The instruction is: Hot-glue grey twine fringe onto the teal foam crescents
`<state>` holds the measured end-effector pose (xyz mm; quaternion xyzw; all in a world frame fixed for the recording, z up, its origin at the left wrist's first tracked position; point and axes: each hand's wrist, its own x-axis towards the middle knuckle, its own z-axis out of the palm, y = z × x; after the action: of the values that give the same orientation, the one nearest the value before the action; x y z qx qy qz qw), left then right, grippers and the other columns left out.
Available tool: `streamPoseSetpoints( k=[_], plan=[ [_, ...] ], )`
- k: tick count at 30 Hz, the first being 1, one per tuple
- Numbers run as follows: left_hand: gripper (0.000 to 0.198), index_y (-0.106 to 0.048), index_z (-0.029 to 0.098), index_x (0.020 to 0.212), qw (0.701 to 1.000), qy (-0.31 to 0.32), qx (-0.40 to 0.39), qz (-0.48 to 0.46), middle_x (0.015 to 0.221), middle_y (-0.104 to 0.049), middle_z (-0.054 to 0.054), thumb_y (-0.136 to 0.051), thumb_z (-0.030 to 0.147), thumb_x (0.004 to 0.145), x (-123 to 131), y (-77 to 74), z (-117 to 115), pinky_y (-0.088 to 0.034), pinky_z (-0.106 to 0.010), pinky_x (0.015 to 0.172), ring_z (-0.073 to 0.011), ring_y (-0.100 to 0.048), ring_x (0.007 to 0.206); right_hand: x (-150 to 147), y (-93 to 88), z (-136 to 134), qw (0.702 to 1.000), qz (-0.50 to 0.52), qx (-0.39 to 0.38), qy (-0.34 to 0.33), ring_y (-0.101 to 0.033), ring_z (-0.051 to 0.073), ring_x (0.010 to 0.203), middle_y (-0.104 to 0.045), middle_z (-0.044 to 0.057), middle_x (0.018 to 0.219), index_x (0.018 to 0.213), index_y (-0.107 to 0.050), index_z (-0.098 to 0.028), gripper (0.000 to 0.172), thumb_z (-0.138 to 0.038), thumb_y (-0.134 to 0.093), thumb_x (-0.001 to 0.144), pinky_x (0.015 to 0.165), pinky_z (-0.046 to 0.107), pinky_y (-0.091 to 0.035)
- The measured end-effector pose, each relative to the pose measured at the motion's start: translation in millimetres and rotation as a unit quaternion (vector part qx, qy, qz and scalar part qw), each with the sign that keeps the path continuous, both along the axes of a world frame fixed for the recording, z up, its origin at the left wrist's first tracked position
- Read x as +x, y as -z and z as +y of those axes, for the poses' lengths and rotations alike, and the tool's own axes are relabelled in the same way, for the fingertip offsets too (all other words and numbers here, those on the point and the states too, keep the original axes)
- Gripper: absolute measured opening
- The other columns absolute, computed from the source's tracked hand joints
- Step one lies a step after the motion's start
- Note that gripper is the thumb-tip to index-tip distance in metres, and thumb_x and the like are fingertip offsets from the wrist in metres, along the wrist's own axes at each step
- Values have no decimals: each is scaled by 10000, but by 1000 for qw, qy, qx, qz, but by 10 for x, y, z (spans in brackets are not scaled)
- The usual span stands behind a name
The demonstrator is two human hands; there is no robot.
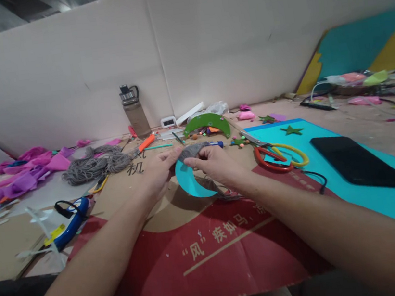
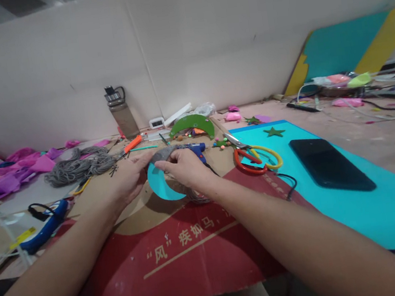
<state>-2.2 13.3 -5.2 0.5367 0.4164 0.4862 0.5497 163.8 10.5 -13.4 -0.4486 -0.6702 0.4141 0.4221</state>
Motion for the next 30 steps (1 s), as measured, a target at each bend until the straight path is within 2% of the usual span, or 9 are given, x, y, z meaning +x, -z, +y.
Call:
streamPoseSetpoints(
  k=[3, 6, 9, 15, 20, 23, 27, 30],
  plan=[
    [415, -712, 153, 734, 998, 18, -46, -50, 655, -658, -46, -733, 567, 707, 18, -16, -17, -454, -261, 556, -134, -570, 562, -1, -12, -2, 999, 24, 11, 34, -433, 113, 560, -567, -5, 623, 652, -612, -174, 324, -470, -655, 775, 539, 267, -334],
    [340, -709, 156, 732, 998, 25, -46, -45, 646, -640, -20, -798, 479, 672, 26, -11, -43, -449, -238, 544, -106, -546, 537, 11, -18, 3, 998, 32, 19, 47, -472, 127, 599, -606, 11, 667, 690, -641, -172, 324, -481, -656, 785, 569, 271, -364],
    [290, -724, 154, 757, 999, 15, -23, -37, 696, -660, -17, -848, 381, 627, 20, 4, -53, -456, -219, 577, -95, -566, 583, 20, -7, 15, 999, 28, 14, 30, -464, 124, 593, -589, 6, 665, 702, -631, -181, 334, -495, -622, 815, 569, 270, -361],
    [236, -722, 158, 765, 998, -15, -2, -63, 692, -674, -11, -831, 327, 642, -39, 5, 5, -491, -244, 613, -104, -585, 586, 24, 19, 27, 997, 73, 20, -13, -476, 132, 597, -560, 7, 677, 819, -617, -202, 424, -590, -463, 892, 545, 262, -355],
    [200, -693, 157, 707, 995, -24, -13, -94, 649, -658, 0, -822, 299, 652, -28, -21, 10, -499, -249, 606, -101, -574, 554, 19, -23, -13, 997, 54, 27, -38, -471, 123, 614, -547, -21, 669, 715, -580, -207, 270, -414, -533, 882, 590, 254, -363],
    [209, -672, 158, 700, 992, -44, -28, -113, 644, -645, 12, -827, 283, 637, -16, -20, 17, -496, -247, 594, -99, -571, 554, 10, -14, -15, 996, 46, 62, -35, -519, 131, 679, -603, -12, 714, 694, -598, -198, 245, -338, -521, 880, 649, 259, -377],
    [230, -656, 156, 715, 991, -66, -29, -109, 666, -645, 10, -822, 288, 627, -23, 1, 33, -494, -247, 605, -111, -587, 592, 13, 32, -8, 992, 15, 124, -27, -565, 153, 766, -659, 3, 787, 783, -665, -194, 225, -341, -529, 884, 720, 271, -397],
    [222, -648, 157, 709, 992, -63, -3, -106, 663, -636, 15, -810, 288, 634, -33, 5, 39, -482, -233, 609, -105, -575, 596, 25, 45, -13, 991, -33, 123, -35, -546, 153, 727, -635, 5, 744, 759, -654, -185, 252, -360, -527, 889, 685, 270, -392]
  ],
)
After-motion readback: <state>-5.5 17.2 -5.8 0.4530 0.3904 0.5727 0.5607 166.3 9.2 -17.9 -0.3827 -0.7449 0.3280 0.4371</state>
